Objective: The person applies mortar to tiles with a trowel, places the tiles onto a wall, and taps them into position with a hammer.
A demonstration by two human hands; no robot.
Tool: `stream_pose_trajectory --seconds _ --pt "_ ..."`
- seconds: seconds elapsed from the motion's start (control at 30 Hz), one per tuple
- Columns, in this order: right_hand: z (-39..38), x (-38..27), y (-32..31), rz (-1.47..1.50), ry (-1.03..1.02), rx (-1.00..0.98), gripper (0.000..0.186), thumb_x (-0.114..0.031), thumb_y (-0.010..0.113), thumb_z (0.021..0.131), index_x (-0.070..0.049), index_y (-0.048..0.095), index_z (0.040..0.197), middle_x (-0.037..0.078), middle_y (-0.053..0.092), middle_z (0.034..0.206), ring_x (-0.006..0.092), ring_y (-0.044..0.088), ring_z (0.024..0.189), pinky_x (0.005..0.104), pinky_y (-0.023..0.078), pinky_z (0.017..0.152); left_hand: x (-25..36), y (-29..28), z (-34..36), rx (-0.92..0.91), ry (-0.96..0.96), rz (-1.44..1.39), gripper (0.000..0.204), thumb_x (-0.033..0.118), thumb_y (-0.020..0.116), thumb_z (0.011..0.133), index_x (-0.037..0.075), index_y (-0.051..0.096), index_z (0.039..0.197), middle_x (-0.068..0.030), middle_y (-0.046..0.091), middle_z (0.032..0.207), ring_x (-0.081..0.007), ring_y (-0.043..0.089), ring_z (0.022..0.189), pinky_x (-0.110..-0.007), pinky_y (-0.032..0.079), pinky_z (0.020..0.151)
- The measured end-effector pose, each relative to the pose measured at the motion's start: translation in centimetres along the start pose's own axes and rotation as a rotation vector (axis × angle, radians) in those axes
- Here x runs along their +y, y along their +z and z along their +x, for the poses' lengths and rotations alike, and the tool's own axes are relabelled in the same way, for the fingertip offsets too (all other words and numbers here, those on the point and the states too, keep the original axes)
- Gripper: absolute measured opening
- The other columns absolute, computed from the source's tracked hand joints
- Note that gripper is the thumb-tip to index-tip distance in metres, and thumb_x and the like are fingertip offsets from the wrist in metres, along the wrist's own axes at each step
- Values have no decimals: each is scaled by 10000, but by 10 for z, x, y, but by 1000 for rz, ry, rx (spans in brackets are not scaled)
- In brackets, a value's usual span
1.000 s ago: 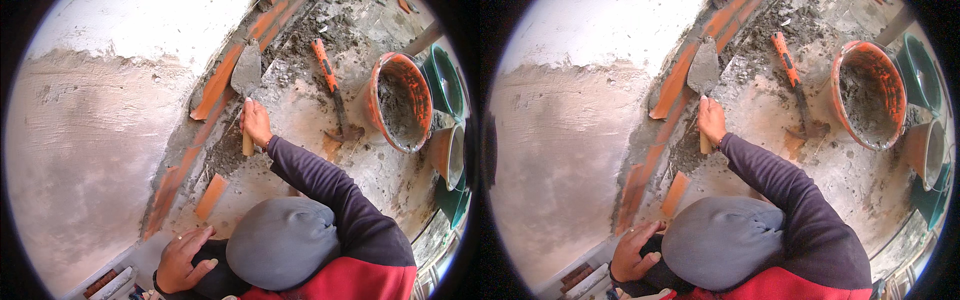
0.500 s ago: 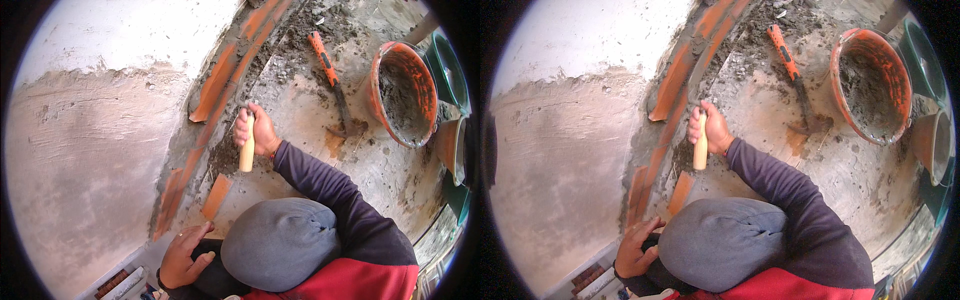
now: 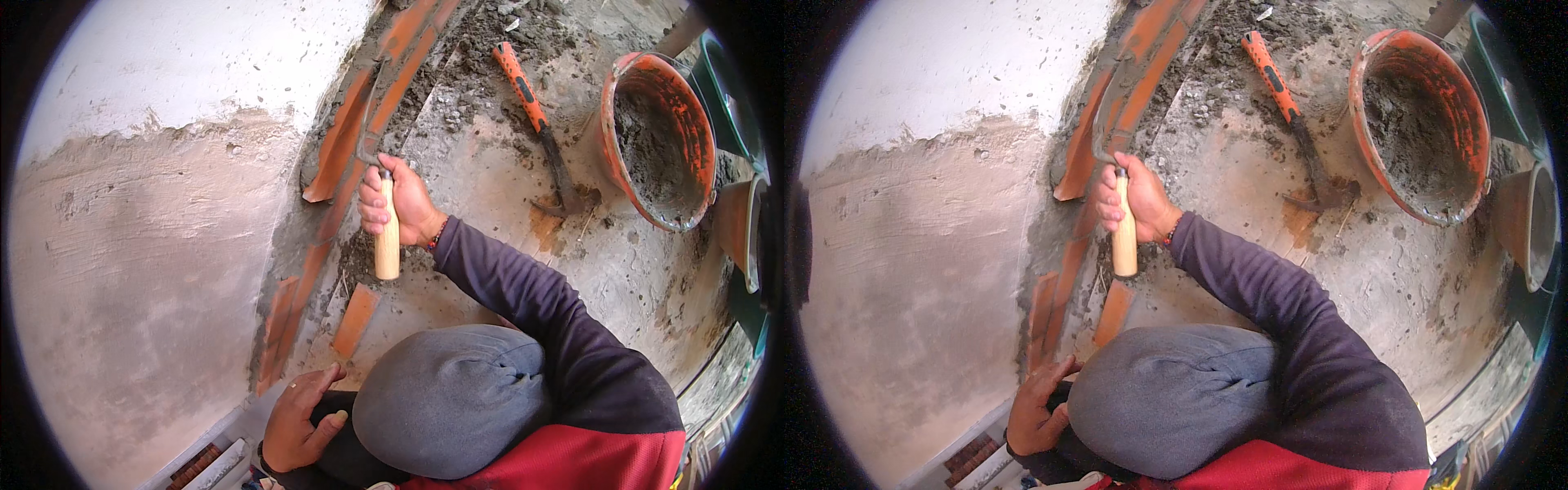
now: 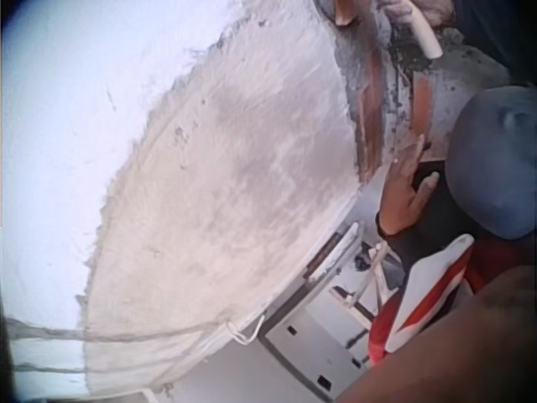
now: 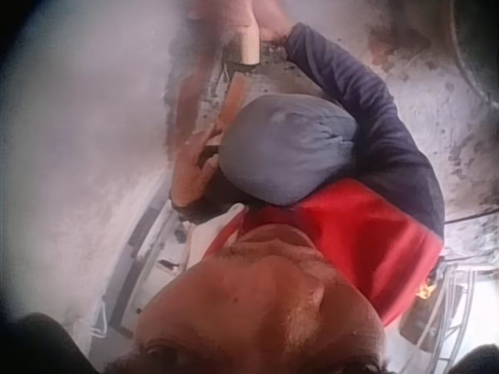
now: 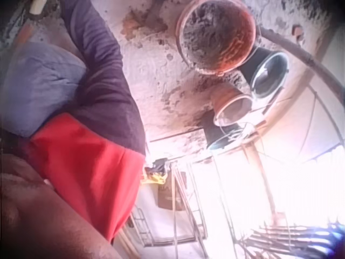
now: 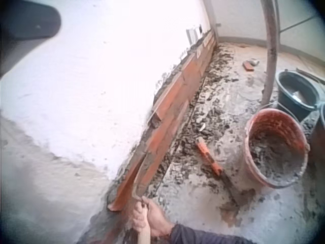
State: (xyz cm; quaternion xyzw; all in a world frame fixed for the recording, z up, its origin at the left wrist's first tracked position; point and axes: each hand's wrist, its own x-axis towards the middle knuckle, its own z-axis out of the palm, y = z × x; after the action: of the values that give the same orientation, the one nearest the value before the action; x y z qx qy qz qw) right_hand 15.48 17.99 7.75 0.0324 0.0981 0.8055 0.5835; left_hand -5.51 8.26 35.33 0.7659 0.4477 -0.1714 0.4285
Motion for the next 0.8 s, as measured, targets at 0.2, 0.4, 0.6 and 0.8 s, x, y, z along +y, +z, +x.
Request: stream_pose_trajectory --seconds 0.2,0.4,0.6,0.8 --pt "-7 7 -20 -49 2 24 459 -502 339 1014 -150 456 745 8 410 565 171 399 419 356 398 429 -1 -1 1 -10 -17 3 634 369 619 935 7 449 1427 -181 605 1292 -374 561 1178 -430 405 1024" --pt "4 3 -17 47 -1 -50 469 -514 369 1006 -148 469 730 -6 417 556 166 406 421 354 396 422 -1 -1 0 -11 -33 -4 623 363 613 937 5 453 1422 -186 603 1298 -379 560 1181 -434 406 1023" --pt "5 12 25 -142 89 -69 477 -515 355 1011 -142 464 734 13 425 551 155 402 407 332 395 394 -3 -1 2 -7 -26 -15 601 325 617 932 4 460 1415 -188 602 1301 -381 557 1187 -438 407 1023" --pt "-5 -6 10 -422 -90 312 443 -452 335 1031 -126 412 740 16 416 571 147 409 411 325 406 386 -3 -2 -2 -4 -2 -20 609 321 631 919 -1 466 1408 -191 603 1295 -375 559 1185 -435 404 1024"
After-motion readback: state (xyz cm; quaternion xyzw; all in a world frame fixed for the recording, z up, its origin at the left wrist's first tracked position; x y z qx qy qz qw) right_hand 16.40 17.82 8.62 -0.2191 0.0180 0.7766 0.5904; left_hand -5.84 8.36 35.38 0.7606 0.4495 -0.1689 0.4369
